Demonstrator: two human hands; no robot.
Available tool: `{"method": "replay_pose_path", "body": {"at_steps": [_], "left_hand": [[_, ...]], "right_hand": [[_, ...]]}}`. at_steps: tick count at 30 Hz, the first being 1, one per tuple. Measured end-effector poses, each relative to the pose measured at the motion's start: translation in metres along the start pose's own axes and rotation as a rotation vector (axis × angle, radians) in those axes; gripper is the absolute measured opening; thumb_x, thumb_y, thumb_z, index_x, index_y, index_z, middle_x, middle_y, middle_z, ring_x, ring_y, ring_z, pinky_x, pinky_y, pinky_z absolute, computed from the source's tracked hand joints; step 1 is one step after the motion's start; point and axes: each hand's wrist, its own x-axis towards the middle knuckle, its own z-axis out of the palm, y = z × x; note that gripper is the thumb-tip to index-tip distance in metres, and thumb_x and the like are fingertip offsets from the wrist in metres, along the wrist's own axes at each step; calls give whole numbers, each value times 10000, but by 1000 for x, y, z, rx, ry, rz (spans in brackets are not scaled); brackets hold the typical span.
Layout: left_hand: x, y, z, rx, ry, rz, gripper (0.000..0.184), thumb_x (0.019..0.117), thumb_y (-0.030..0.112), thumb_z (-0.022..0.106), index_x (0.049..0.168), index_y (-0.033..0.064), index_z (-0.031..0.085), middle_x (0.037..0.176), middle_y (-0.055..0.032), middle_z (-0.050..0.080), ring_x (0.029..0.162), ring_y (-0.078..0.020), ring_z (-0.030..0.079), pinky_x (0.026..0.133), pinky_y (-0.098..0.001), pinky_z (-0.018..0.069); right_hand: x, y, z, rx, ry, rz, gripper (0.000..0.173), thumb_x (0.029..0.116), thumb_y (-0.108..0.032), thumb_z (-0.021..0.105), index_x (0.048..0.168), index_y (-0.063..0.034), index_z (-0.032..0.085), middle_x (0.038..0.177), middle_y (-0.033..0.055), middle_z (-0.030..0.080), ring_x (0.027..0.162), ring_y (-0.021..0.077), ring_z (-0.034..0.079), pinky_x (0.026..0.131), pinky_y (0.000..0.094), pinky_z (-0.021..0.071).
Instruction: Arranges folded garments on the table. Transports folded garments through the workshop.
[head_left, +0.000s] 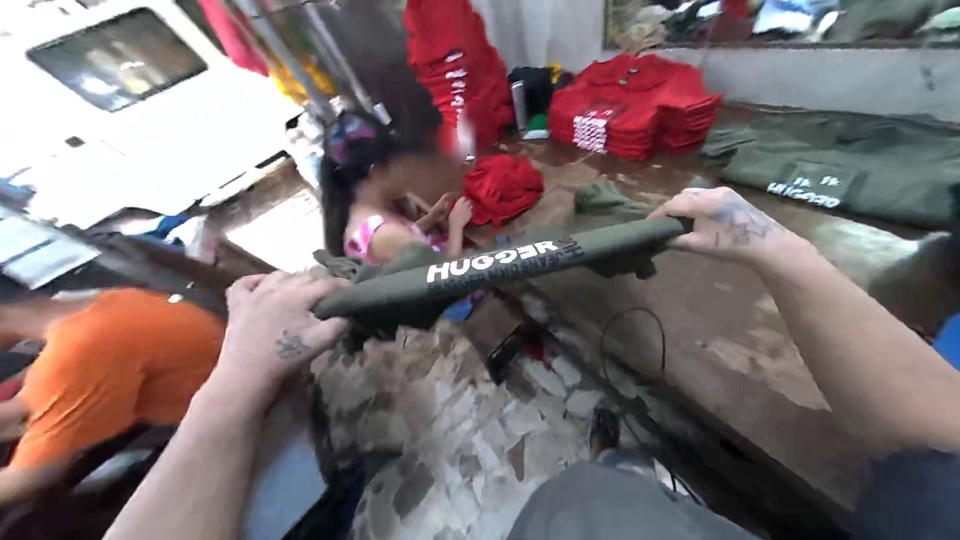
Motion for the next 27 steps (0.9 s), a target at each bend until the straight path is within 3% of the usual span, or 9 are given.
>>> {"method": "replay_pose_path", "body": {"at_steps": [4,8,11,14,17,20,22,24,27], "left_hand": [[113,32,60,-73,314,82,393,791,267,663,1124,81,753,980,-316,663,1017,-595,579,941,-783,310],[185,92,199,-254,415,127,462,771,123,676,1230,99,723,1070,-349,647,1018,-611,588,904,-783,364],[187,148,313,-416,125,71,506,883,79,605,1388,90,625,1293,-348,593,1190,-595,547,963,-760,388],[196,179,373,-552,-206,-27,502,962,157,585,1453,58,550,1414,-337,518,1311,-566,472,1016,-739,362],[251,197,395,-681,-423,-194,576,1022,368,577,1449,-14,523,1446,-353,483,1368,-539,435,1098,-690,340],[329,221,418,-616,-649,-245,740,976,568,595,1434,-10,538,1473,-325,472,1404,-494,414,1138,-647,327],[380,245,430,-595,-729,-184,805,944,578,644,1459,-23,497,1480,-316,474,1414,-473,415,1151,-624,329],[419,273,435,-637,-754,-169,793,923,543,697,1387,-79,535,1396,-318,551,1353,-440,503,1132,-584,377],[451,293,443,-686,-764,-145,746,929,502,712,1315,-120,568,1318,-328,598,1297,-433,554,1106,-569,403]], "right_hand": [[-41,32,-8,-345,357,-3,367,744,-67,780,1107,-19,749,894,238,709,898,477,679,863,635,520],[-104,31,57,-409,439,307,406,778,-122,707,1174,-35,738,932,262,703,882,487,678,801,609,541],[-165,17,121,-201,252,738,542,815,-144,765,1335,-37,658,1125,285,690,1015,488,683,861,622,559],[-202,2,141,42,99,1158,654,876,-177,773,1463,-18,533,1308,317,610,1183,497,616,1006,614,493],[-197,2,120,162,88,1486,590,957,-245,705,1462,-1,521,1374,314,568,1276,478,559,1099,578,430],[-166,28,109,345,119,1731,527,1039,-304,595,1458,7,518,1420,276,552,1315,407,547,1141,525,394],[-138,55,116,536,153,1856,528,1071,-358,527,1459,1,516,1464,257,529,1375,374,504,1180,516,346],[-110,85,141,608,253,1956,595,1064,-409,525,1488,5,480,1510,262,481,1432,381,439,1209,528,299],[-77,121,184,384,449,2146,593,1028,-367,604,1452,34,498,1440,284,538,1385,399,488,1177,538,339]]}}
